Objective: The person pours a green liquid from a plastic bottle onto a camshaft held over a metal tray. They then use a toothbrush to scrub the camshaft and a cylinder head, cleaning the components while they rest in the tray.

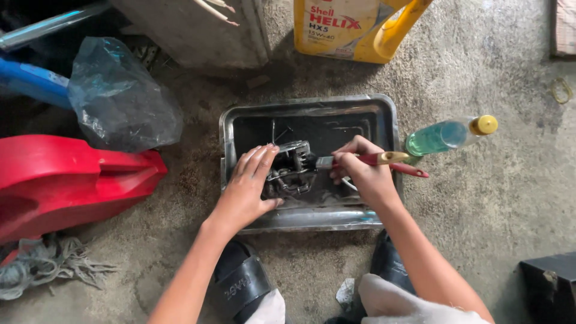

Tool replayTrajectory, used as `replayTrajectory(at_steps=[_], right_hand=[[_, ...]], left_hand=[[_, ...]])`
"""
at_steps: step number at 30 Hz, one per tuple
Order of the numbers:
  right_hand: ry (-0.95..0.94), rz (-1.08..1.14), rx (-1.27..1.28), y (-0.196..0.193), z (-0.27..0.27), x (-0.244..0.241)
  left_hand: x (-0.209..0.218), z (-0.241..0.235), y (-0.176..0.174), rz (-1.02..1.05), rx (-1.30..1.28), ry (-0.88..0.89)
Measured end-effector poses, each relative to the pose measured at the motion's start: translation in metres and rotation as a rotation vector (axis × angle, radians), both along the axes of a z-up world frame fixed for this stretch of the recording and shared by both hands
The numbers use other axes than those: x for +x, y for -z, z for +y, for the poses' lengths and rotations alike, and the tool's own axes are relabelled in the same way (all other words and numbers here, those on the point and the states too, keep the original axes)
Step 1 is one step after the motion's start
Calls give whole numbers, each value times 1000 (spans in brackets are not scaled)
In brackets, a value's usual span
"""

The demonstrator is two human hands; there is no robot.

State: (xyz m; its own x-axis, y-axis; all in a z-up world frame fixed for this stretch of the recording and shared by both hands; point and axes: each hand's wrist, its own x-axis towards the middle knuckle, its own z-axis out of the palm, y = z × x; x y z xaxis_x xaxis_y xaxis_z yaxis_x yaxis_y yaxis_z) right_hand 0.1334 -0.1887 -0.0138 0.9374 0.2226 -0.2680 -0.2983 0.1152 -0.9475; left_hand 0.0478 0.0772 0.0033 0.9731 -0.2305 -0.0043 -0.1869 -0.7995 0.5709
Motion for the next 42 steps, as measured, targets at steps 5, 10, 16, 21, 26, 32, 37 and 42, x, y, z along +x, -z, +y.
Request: replayTrajectory(at_steps=[5, 10, 16, 21, 26, 32, 37, 42], right_hand=[[100, 20, 101, 0, 10, -6], [17, -65, 47, -14, 16, 2], [0, -79, -103, -30, 24, 5], [-113, -592, -384, -60, 40, -13], [-284, -566, -486, -77, 52, 6], [-562, -351, -494, -89, 58, 16], [-496, -425, -513, -77, 56, 10], [-411, -689, -633, -71, 71, 1]], left_hand=[[-6, 1, 0, -44, 10, -10], [-8, -9, 0, -66, 31, -32], [-16, -27, 0, -98, 63, -153], [-23, -55, -1, -104, 138, -315], [-24, -74, -14, 47, 152, -427], [-21, -32, -12, 58, -167, -360], [-23, -29, 17, 167, -223, -375], [-30, -44, 32, 34, -383, -480]])
